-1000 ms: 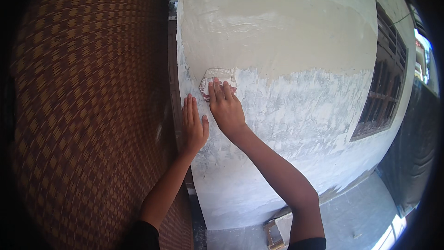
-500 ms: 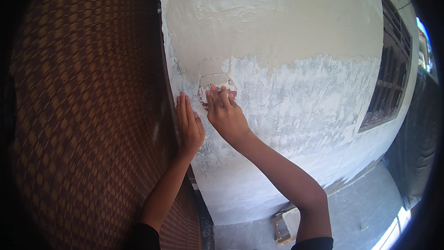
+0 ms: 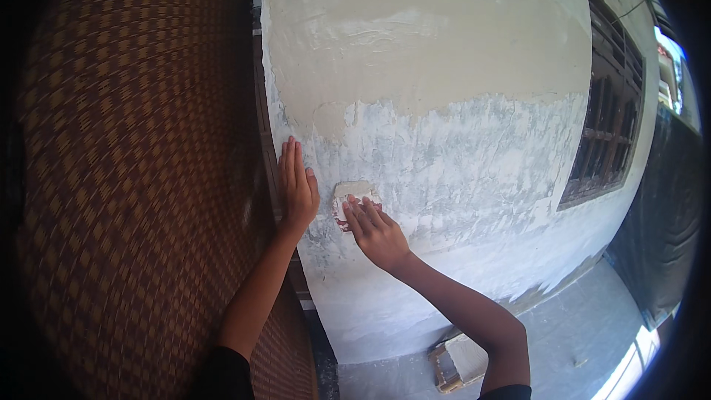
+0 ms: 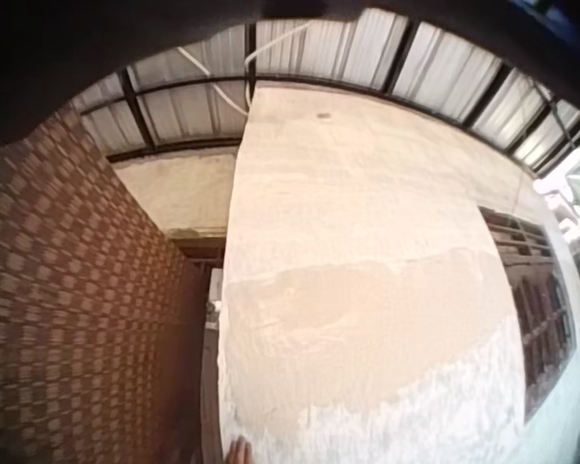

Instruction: The person applies and smooths plaster onto an exterior wall surface using a putty knife.

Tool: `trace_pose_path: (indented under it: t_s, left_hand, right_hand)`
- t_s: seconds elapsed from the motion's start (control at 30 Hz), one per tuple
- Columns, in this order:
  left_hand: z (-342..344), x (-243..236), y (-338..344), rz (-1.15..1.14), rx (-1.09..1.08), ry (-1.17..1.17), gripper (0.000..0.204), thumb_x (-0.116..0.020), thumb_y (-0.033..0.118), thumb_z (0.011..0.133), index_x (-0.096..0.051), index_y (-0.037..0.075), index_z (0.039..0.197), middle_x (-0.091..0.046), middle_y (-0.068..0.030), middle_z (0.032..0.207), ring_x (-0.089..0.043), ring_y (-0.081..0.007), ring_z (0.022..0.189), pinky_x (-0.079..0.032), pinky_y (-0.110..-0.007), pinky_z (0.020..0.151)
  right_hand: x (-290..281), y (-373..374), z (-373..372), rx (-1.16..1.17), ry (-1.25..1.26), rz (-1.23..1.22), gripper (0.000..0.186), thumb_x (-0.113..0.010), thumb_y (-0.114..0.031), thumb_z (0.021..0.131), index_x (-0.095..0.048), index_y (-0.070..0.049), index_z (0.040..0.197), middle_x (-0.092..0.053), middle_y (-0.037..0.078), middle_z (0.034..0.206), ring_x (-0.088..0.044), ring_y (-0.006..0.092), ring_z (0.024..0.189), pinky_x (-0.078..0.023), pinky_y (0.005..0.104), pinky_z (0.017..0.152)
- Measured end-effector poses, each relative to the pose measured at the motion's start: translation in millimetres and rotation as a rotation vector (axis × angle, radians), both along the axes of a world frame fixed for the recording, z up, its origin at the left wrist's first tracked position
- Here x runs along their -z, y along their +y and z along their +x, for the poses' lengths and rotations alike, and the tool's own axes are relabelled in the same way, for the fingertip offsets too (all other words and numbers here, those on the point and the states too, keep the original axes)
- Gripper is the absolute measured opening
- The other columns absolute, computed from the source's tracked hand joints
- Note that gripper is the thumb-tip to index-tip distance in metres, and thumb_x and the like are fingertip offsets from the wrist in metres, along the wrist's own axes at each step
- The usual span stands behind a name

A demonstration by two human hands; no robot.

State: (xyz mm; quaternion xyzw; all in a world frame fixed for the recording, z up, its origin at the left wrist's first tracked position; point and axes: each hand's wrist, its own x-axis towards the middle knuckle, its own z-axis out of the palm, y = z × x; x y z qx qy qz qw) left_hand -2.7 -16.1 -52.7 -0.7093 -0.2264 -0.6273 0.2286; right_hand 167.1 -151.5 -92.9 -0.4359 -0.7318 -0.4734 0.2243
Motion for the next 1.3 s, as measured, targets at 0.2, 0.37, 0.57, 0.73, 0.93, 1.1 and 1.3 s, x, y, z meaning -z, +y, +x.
trace_pose_path:
  t_s: [0.2,0.37,0.57,0.73,0.93,1.1,1.3]
  left_hand:
    - [3.0,8.0,9.0,0.017,-0.192,0.008,0.054,-0.045,0.009,0.099,-0.033,-0.008,0.149,-0.034,-0.0211,0.157,-0.033,-0.0366,0.146,-0.028,-0.049,0.118]
    - [5.2,6.7,6.5,0.005,-0.225,0.010,0.054,-0.044,0.011,0.099,-0.033,-0.007,0.149,-0.035,-0.0204,0.157,-0.034,-0.0356,0.146,-0.027,-0.048,0.119]
    - [4.9,7.3,6.5,0.004,-0.224,0.009,0.053,-0.042,0.011,0.100,-0.034,-0.007,0.149,-0.035,-0.0205,0.157,-0.034,-0.0350,0.146,-0.026,-0.047,0.119]
    - [2.3,7.4,5.2,-0.001,-0.209,0.009,0.053,-0.041,0.012,0.101,-0.034,-0.007,0.149,-0.035,-0.0205,0.157,-0.034,-0.0352,0.146,-0.026,-0.047,0.119]
    - [2.8,6.8,3.9,-0.002,-0.220,0.009,0.052,-0.040,0.013,0.101,-0.034,-0.007,0.149,-0.035,-0.0209,0.156,-0.034,-0.0359,0.145,-0.027,-0.048,0.119]
    - [3.4,6.5,3.7,0.006,-0.234,0.016,0.053,-0.040,0.013,0.101,-0.034,-0.008,0.149,-0.036,-0.0213,0.156,-0.035,-0.0365,0.145,-0.027,-0.049,0.118]
    - [2.6,7.6,5.0,-0.004,-0.220,0.019,0.052,-0.039,0.013,0.101,-0.034,-0.008,0.148,-0.036,-0.0224,0.156,-0.034,-0.0382,0.145,-0.027,-0.050,0.118]
  right_hand:
    - [-28.8,11.2,-26.9,-0.120,0.220,0.162,0.034,-0.060,-0.008,0.088,-0.061,0.003,0.119,-0.065,0.016,0.118,-0.064,0.0269,0.098,-0.054,0.0360,0.083]
    - [-45.0,30.7,-9.9,-0.225,0.595,0.275,0.017,-0.073,-0.010,0.085,-0.058,-0.002,0.089,-0.059,0.011,0.083,-0.051,0.0275,0.073,-0.038,0.0388,0.067]
    - [-77.0,39.5,-14.9,-0.358,1.073,0.189,0.030,-0.076,-0.025,0.087,-0.061,0.000,0.094,-0.051,0.014,0.080,-0.047,0.0290,0.078,-0.038,0.0413,0.072]
    - [-116.0,62.1,-38.1,-0.458,1.127,0.243,0.030,-0.076,-0.026,0.088,-0.062,0.000,0.095,-0.052,0.014,0.081,-0.046,0.0279,0.077,-0.037,0.0401,0.072]
    - [-129.5,70.5,-45.1,-0.444,1.087,0.252,0.032,-0.075,-0.029,0.087,-0.063,0.000,0.096,-0.053,0.014,0.082,-0.046,0.0270,0.078,-0.038,0.0397,0.074]
    - [-136.6,69.7,-46.7,-0.427,1.099,0.233,0.034,-0.075,-0.029,0.087,-0.064,0.000,0.099,-0.053,0.015,0.082,-0.046,0.0270,0.080,-0.038,0.0399,0.075]
    - [-137.8,74.0,-45.9,-0.391,1.108,0.231,0.038,-0.075,-0.029,0.087,-0.064,0.003,0.105,-0.055,0.016,0.085,-0.047,0.0273,0.083,-0.039,0.0404,0.077]
